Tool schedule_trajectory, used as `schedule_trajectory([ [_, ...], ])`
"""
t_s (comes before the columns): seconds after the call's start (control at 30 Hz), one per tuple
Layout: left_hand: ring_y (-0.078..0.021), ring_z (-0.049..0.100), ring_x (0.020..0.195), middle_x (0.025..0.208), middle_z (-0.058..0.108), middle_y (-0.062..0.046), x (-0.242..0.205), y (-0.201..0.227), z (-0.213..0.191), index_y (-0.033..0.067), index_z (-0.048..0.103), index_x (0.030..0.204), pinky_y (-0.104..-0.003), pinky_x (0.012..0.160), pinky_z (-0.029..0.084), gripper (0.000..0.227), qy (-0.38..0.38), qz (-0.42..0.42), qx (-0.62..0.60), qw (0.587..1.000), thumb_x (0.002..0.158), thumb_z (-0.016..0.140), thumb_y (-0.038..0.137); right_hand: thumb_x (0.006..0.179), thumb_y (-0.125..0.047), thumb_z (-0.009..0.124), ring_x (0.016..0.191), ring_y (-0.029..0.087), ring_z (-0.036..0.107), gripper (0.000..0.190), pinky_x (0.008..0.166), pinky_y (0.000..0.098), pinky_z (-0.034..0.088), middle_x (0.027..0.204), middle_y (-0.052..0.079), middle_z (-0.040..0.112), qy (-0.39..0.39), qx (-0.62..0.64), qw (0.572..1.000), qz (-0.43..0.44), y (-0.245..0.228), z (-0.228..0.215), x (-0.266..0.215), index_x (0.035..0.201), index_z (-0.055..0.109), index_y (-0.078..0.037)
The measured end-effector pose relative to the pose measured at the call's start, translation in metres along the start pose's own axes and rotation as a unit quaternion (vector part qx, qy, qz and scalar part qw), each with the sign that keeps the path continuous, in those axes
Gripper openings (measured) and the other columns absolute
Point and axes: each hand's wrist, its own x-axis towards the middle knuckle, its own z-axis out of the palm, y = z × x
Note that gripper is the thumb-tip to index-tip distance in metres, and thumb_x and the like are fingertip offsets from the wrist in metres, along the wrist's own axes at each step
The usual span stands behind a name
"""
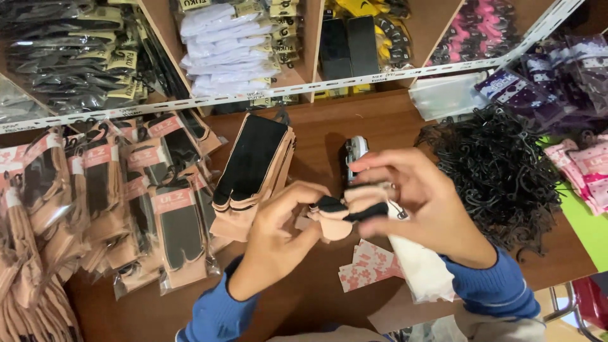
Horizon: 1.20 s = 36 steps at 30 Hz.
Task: The person is applying paper labels to bundles of socks and organizing them on a work table in a stockroom.
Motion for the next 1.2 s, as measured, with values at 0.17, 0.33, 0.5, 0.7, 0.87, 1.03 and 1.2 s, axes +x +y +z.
schedule_trajectory([
  [0.17,-0.0147,0.057,0.087,0.105,0.064,-0.005,0.008,0.01,-0.007,0.0086,0.06,0.121,-0.028,0.075,0.048,0.03,-0.025,-0.058,-0.044,0.997,0.094,0.071,0.012,0.085,-0.011,0.08,0.087,0.014,0.076,0.029,0.077,0.0251,0.062,0.104,0.008,0.078,0.043,-0.301,0.951,-0.054,0.001,-0.007,0.005,0.113,0.073,-0.005],
  [0.33,-0.0189,0.067,0.103,0.11,0.066,-0.007,0.007,0.003,-0.005,0.0083,0.061,0.116,-0.03,0.09,0.059,0.022,0.069,-0.07,-0.112,0.989,0.096,0.069,0.006,0.088,-0.009,0.077,0.095,0.02,0.076,0.025,0.081,0.0273,0.066,0.105,0.011,0.076,0.06,-0.29,0.952,-0.073,-0.003,0.001,0.012,0.111,0.07,-0.002],
  [0.5,-0.0174,0.061,0.093,0.099,0.062,-0.006,0.011,-0.006,0.0,0.0083,0.066,0.104,-0.027,0.082,0.052,0.019,0.039,0.009,-0.083,0.996,0.093,0.064,-0.008,0.067,-0.039,0.091,0.112,0.026,0.074,0.101,0.098,0.045,0.056,0.149,0.014,0.055,-0.112,-0.348,0.931,0.012,-0.015,0.007,0.03,0.15,0.04,-0.011],
  [0.7,-0.0191,0.058,0.096,0.117,0.047,-0.013,-0.007,-0.027,0.0,0.0083,0.039,0.126,-0.03,0.076,0.059,0.051,0.032,0.111,-0.069,0.991,0.085,0.069,0.005,0.088,-0.051,0.071,0.053,0.01,0.046,0.04,0.039,0.0255,0.044,0.075,-0.003,0.054,-0.211,-0.456,0.831,-0.24,-0.014,0.015,0.043,0.106,0.065,-0.015],
  [0.87,-0.0206,0.07,0.1,0.113,0.073,-0.008,-0.069,-0.113,0.004,0.0065,0.061,0.127,-0.033,0.092,0.057,0.035,-0.274,-0.06,-0.044,0.959,0.096,0.069,0.022,0.1,-0.028,0.066,0.057,0.006,0.059,0.017,0.042,0.016,0.052,0.076,-0.001,0.064,-0.196,-0.366,0.856,-0.308,-0.043,-0.005,0.065,0.1,0.068,-0.012],
  [1.03,-0.0231,0.054,0.134,0.143,0.058,-0.012,-0.127,-0.175,0.042,0.0026,0.039,0.15,-0.036,0.112,0.043,0.061,-0.221,-0.214,-0.092,0.947,0.1,0.058,0.031,0.099,-0.031,0.064,0.06,0.009,0.062,0.03,0.043,0.02,0.042,0.083,0.005,0.071,-0.113,-0.386,0.863,-0.305,-0.051,-0.043,0.101,0.101,0.071,-0.002],
  [1.2,-0.0147,0.071,0.105,0.111,0.077,-0.007,-0.132,-0.149,0.049,0.0049,0.065,0.126,-0.031,0.094,0.058,0.064,-0.194,-0.324,-0.214,0.901,0.07,0.091,0.024,0.078,-0.039,0.08,0.058,0.008,0.038,0.068,0.051,0.021,0.032,0.081,-0.001,0.059,-0.208,-0.35,0.905,-0.126,-0.037,-0.057,0.118,0.136,0.061,-0.009],
])
